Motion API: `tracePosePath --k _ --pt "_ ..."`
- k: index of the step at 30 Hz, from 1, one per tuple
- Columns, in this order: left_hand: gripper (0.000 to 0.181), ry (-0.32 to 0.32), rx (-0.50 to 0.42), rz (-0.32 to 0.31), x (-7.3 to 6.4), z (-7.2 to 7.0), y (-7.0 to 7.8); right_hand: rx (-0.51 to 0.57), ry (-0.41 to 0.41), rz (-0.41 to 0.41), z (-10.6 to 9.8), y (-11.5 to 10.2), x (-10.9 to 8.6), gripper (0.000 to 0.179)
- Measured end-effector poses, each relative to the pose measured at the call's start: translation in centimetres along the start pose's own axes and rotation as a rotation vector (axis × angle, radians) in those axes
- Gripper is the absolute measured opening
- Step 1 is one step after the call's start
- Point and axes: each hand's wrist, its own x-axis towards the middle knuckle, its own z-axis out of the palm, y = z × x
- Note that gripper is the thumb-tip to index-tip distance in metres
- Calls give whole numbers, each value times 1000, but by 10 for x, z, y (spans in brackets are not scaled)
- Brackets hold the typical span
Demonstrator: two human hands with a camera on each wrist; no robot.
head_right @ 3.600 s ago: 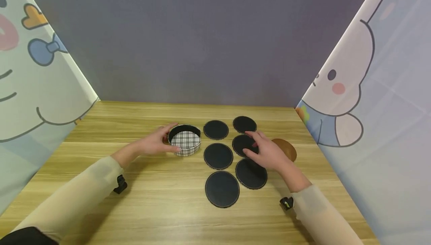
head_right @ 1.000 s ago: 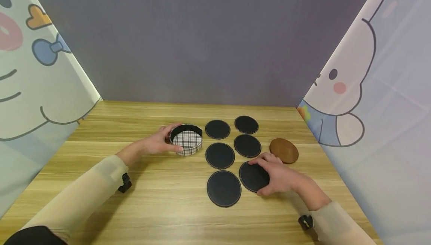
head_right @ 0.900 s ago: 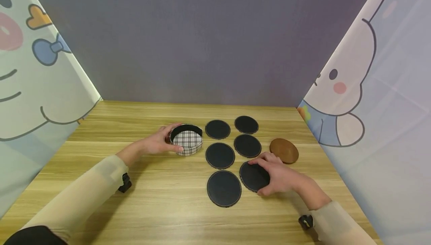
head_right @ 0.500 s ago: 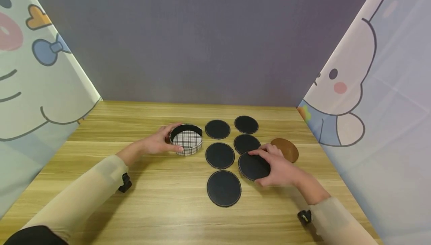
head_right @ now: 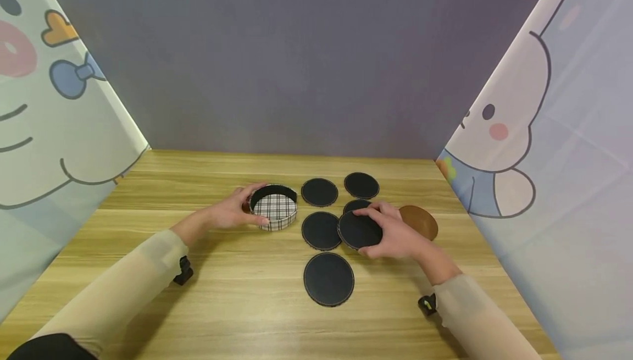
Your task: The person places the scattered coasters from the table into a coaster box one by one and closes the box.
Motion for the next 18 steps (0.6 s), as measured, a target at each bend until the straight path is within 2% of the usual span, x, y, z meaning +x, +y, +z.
tracePosePath --k 10,18 --pt "119 -2 8 17 2 0 -3 30 3 -43 6 -6 32 84" --pt "118 -10 -11 17 2 0 -2 60 -18 -34 6 -22 57 83"
